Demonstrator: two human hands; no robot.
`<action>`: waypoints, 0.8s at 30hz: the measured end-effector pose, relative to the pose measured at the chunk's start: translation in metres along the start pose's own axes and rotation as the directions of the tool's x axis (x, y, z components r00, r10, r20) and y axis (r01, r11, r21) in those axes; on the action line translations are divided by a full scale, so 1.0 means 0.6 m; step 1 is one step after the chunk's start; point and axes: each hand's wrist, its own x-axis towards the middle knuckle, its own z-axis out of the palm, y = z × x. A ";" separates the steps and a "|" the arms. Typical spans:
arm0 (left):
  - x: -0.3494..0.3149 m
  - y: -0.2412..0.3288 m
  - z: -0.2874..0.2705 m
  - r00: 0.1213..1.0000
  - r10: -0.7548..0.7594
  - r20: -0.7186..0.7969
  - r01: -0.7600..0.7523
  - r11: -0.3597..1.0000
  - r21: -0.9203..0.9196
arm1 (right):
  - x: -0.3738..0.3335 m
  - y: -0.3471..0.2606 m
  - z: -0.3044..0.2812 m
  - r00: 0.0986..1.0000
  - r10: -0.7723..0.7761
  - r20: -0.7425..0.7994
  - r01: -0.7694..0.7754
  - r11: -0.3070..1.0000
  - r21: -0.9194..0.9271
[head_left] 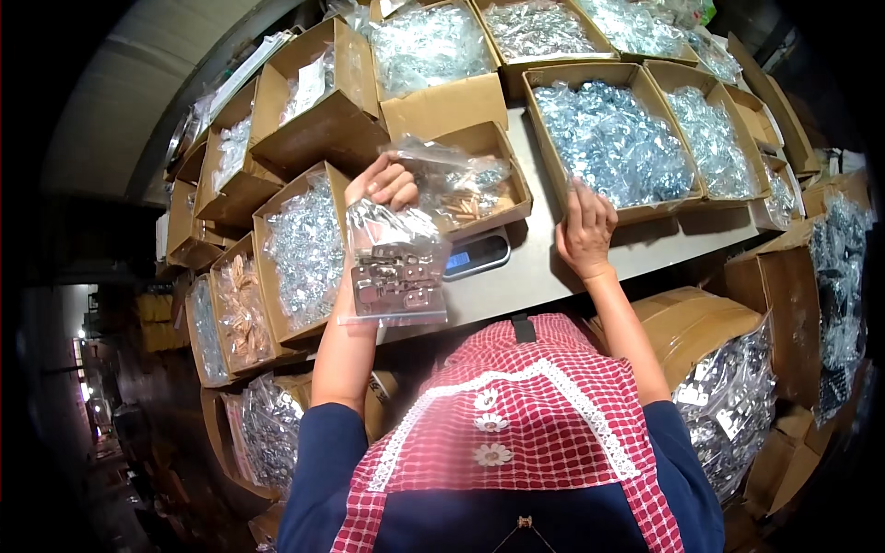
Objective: The person places metal components into small plastic bags, weighs the bags on a digital scale, and sorts them into cardboard boxes.
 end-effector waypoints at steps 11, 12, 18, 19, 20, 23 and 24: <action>0.055 0.052 0.006 0.581 0.746 -0.324 -0.554 0.655 0.513 | 0.001 -0.006 0.001 0.999 -0.031 -0.023 0.033 0.998 0.059; 0.061 0.065 -0.016 0.466 0.820 -0.333 -0.595 0.569 0.568 | 0.000 -0.006 0.002 0.999 -0.041 -0.023 0.043 0.997 0.060; -0.038 0.091 -0.061 0.059 0.994 -0.092 -0.448 0.108 0.888 | 0.005 -0.001 -0.010 1.000 0.010 -0.026 -0.008 0.996 0.086; -0.068 0.093 -0.064 0.054 0.997 -0.049 -0.396 0.067 0.916 | 0.015 -0.008 -0.024 0.998 0.063 -0.011 -0.060 0.980 0.188; -0.107 0.113 -0.097 0.064 0.998 0.010 -0.343 0.012 0.939 | 0.028 -0.020 -0.046 0.995 0.104 0.007 -0.101 0.951 0.293; -0.166 0.093 -0.141 0.114 0.989 0.089 -0.216 -0.062 0.974 | 0.081 -0.018 -0.101 0.909 0.346 0.230 -0.368 0.413 0.833; -0.186 0.087 -0.164 0.123 0.989 0.083 -0.186 -0.059 0.981 | 0.119 -0.049 -0.163 0.762 0.451 0.465 -0.427 -0.189 0.884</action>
